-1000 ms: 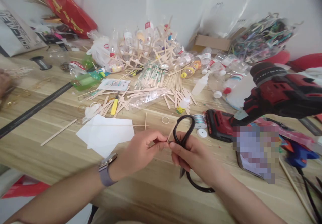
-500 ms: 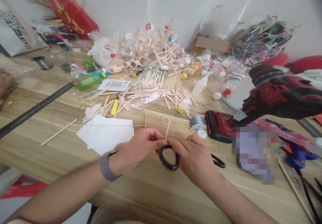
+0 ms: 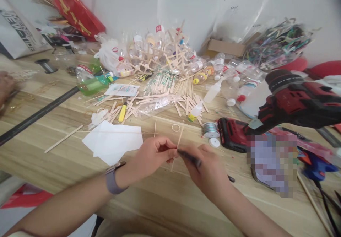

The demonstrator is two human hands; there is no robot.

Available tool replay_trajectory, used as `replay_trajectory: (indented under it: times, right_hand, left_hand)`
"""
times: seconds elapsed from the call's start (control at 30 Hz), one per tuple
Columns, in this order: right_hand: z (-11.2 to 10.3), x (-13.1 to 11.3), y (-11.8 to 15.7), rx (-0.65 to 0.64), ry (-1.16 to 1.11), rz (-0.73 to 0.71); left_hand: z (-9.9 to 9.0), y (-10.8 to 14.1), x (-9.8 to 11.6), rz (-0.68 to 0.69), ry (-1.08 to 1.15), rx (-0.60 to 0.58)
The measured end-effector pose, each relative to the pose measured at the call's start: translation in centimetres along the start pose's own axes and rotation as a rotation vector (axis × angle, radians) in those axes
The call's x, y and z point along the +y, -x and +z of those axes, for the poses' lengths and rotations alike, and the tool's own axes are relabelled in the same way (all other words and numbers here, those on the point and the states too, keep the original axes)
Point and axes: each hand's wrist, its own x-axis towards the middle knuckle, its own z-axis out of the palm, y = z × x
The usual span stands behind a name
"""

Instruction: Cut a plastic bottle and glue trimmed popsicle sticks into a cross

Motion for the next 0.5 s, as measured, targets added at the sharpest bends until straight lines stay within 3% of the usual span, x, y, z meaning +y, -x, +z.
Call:
replay_trajectory:
  times: [0.07,0.13,0.2,0.33,0.4,0.5]
  right_hand:
    - [0.2,0.2,0.2,0.082,0.262,-0.233]
    - [0.2,0.2,0.2,0.083,0.254,-0.236]
    - [0.0,-0.1,-0.1,-0.006,-0.02,-0.015]
    - [-0.8,-0.7,-0.9,-0.325,-0.808,0.525]
    - [-1.2,-0.7,-1.1,-0.408,-1.061,0.669]
    - [-1.3,-0.7,-1.2,-0.443,-1.221,0.761]
  left_hand:
    - [-0.1,-0.3,-0.1,-0.075,0.117,-0.04]
    - [-0.1,-0.3,-0.1,-0.069,0.09,-0.028]
    - [0.0,0.0,-0.1,0.033,-0.068,0.023]
    - [0.1,0.7,0.0,0.309,-0.345,0.091]
    - [0.2,0.9,0.0,0.403,-0.374,0.085]
    - [0.2,1.0,-0.1,0.465,-0.376,0.08]
